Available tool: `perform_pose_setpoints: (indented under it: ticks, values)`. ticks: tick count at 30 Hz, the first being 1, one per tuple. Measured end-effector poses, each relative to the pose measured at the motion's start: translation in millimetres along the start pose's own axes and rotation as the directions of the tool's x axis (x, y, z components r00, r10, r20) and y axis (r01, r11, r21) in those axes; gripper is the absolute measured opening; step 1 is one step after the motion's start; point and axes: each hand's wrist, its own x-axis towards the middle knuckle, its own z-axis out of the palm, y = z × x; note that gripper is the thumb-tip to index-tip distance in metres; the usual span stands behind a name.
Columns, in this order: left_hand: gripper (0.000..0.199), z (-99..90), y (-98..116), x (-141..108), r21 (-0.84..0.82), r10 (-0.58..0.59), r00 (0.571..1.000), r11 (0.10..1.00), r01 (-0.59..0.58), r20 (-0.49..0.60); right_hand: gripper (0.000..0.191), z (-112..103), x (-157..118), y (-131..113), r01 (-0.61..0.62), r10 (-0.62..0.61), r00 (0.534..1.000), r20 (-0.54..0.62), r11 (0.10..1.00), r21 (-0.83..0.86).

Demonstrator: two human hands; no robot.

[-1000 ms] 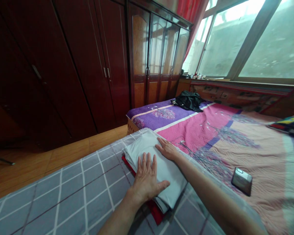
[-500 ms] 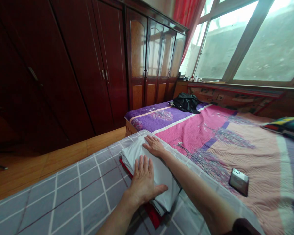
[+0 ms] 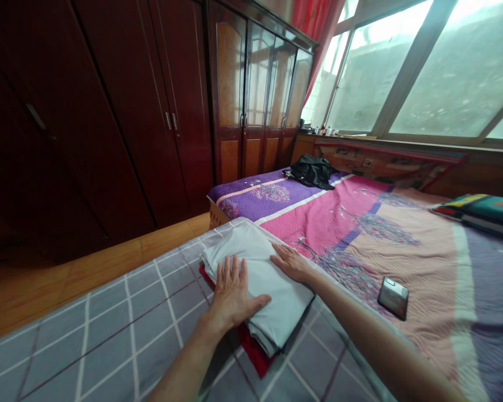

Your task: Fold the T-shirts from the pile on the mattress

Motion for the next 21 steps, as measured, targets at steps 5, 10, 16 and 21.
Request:
perform_pose_setpoints:
  ticks: [5,10,16,21]
  values:
    - [0.107,2.9,0,1,0.017,-0.013,1.0,1.0,0.013,0.0,0.056,-11,-17,17,-0.087,0.086,0.995,-0.042,0.996,-0.025]
    - [0.106,3.1,1,1,0.023,-0.008,1.0,1.0,0.009,-0.018,0.063,-8,-13,-37,0.048,-0.051,0.995,-0.086,0.998,-0.038]
    - [0.11,2.1,3,1,0.022,-0.015,1.0,1.0,0.015,-0.004,0.055,7,47,-87,0.221,-0.222,0.974,-0.055,0.975,-0.024]
    - [0.11,-0.6,2,1,-0.002,-0.03,0.999,1.0,0.03,0.014,0.062,9,85,-73,0.167,-0.168,0.984,-0.064,0.986,-0.019]
